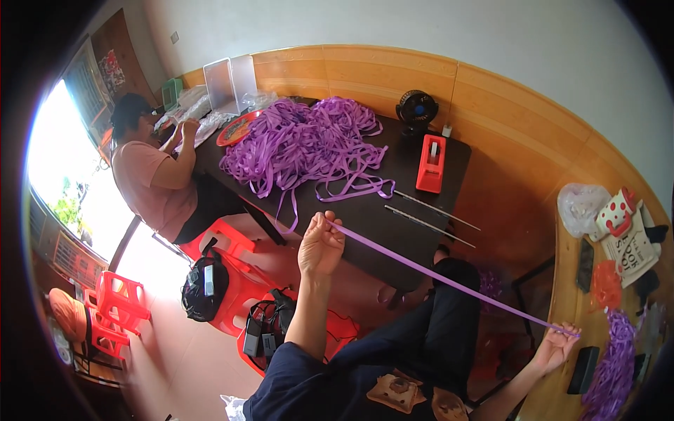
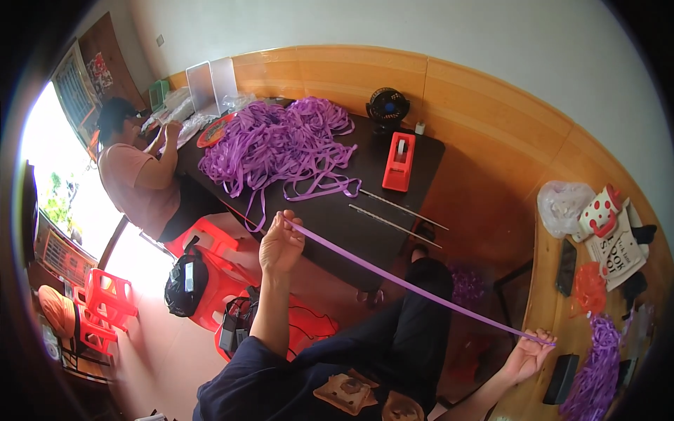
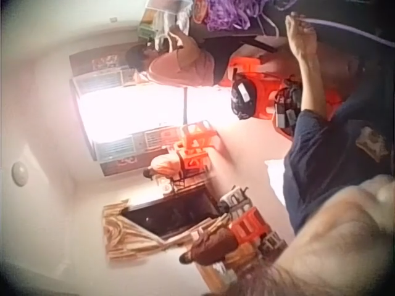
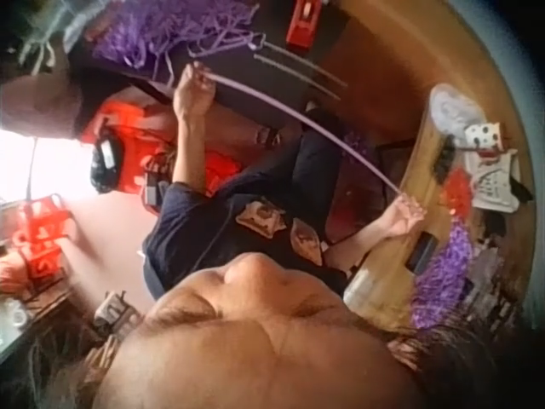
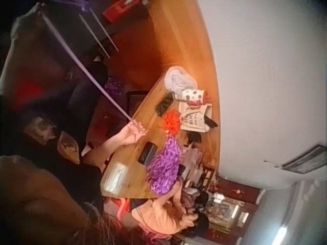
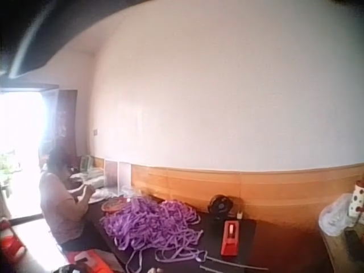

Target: The recorder wraps and ties purple ribbon strips around a metal rod frame to create decorative bows.

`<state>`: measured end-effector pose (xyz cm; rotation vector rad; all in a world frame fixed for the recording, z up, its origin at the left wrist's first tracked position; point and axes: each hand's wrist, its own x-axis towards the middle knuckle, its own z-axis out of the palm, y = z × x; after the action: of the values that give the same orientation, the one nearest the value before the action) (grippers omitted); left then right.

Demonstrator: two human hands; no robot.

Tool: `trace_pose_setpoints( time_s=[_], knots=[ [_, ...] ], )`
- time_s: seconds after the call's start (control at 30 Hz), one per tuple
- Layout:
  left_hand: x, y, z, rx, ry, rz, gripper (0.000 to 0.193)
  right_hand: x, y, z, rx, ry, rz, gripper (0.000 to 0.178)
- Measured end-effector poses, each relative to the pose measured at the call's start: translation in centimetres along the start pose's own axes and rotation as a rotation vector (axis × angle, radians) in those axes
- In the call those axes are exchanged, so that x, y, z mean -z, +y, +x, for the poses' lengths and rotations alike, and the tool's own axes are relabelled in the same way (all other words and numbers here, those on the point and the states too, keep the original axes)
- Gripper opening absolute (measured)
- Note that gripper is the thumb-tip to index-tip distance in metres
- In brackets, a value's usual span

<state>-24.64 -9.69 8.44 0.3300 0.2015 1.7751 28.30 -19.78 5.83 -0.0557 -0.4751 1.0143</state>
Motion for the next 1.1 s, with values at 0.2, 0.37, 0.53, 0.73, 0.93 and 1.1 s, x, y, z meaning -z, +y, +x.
trace_pose_setpoints(
  time_s=[0.2,0.37,0.53,0.73,0.93,1.1],
  knots=[
    [-0.2,0.0,0.0,0.002,-0.008,0.01,0.004,-0.3,0.1,0.0,-0.016,-0.046,0.02,0.017],
    [0.5,0.1,0.2,-0.011,-0.03,0.03,0.003,-0.3,0.2,0.1,-0.016,-0.016,0.018,0.017],
    [1.0,0.2,0.4,0.001,-0.077,-0.013,0.004,0.0,0.2,0.2,-0.031,-0.042,-0.007,0.016],
    [0.2,0.1,0.0,0.006,-0.013,-0.056,0.003,0.2,0.3,0.2,-0.051,-0.055,-0.011,0.014],
    [0.4,-0.1,0.1,0.021,-0.051,-0.134,0.003,0.6,0.2,0.1,-0.061,0.007,-0.002,0.014],
    [0.0,-0.2,-0.3,-0.007,-0.047,-0.138,0.003,0.6,0.5,0.1,-0.051,0.034,-0.02,0.015]
  ],
)
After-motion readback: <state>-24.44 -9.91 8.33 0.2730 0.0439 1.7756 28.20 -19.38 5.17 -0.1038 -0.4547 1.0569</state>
